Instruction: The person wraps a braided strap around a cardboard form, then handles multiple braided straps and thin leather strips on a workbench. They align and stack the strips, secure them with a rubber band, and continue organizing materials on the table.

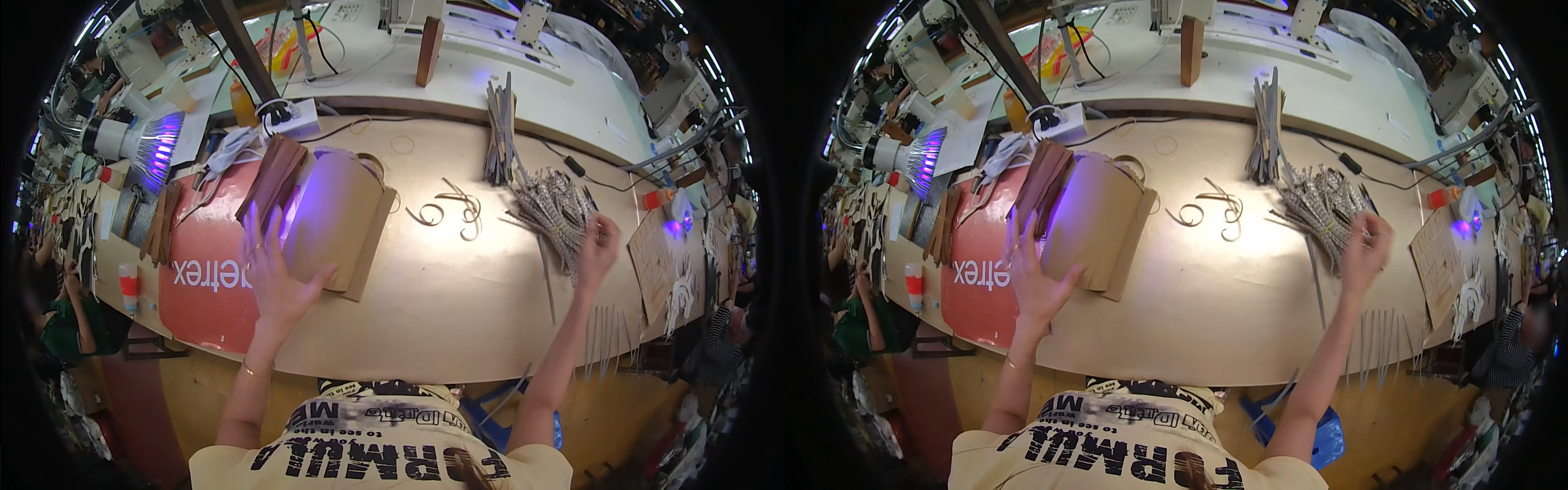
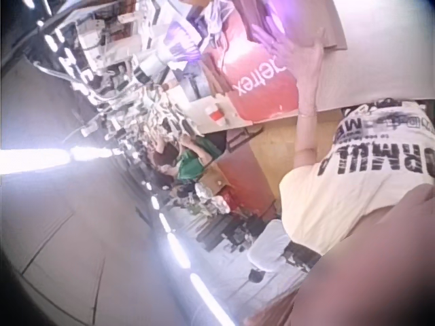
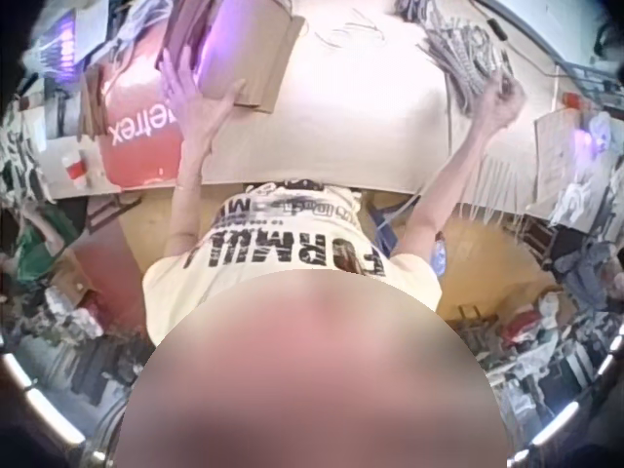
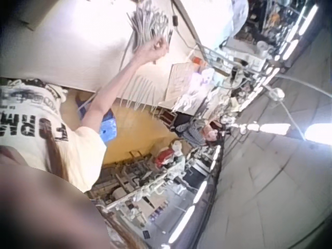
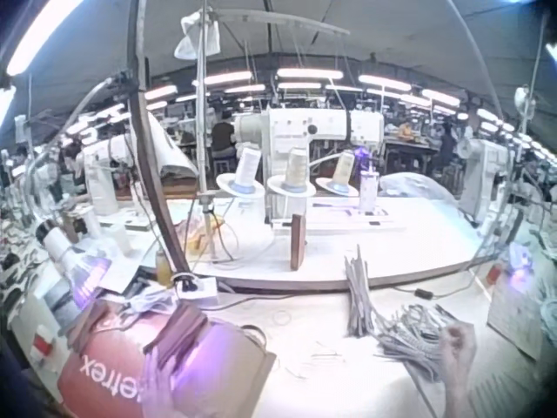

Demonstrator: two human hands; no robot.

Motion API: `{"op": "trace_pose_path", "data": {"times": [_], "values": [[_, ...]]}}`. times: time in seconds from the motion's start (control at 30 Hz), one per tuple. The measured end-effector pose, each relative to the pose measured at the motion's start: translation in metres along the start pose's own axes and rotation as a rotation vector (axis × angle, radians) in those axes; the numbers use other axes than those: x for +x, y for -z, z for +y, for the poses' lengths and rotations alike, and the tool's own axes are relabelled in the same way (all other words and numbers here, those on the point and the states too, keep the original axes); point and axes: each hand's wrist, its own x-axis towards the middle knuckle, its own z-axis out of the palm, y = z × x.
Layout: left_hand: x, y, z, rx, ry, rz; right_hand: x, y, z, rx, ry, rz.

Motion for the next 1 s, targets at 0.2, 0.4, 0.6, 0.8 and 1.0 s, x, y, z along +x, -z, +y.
{"op": "trace_pose_path", "data": {"times": [0.2, 0.4, 0.6, 0.8, 1.0], "values": [[-0.010, 0.001, 0.004, -0.393, 0.243, -0.238, -0.084, -0.128, -0.114, -0.022, -0.001, -0.615], [-0.045, 0.009, 0.018, -0.335, 0.308, -0.194, -0.124, -0.162, -0.136, -0.114, 0.260, -0.582], [-0.047, 0.006, 0.025, -0.359, 0.290, -0.219, -0.131, -0.172, -0.116, 0.061, 0.180, -0.466], [-0.050, -0.003, 0.039, -0.361, 0.132, 0.005, -0.120, -0.163, -0.135, 0.588, -0.508, -0.286], [-0.080, -0.013, 0.087, -1.067, -0.139, 0.081, -0.132, -0.096, -0.225, 1.644, -0.807, -0.330]]}}
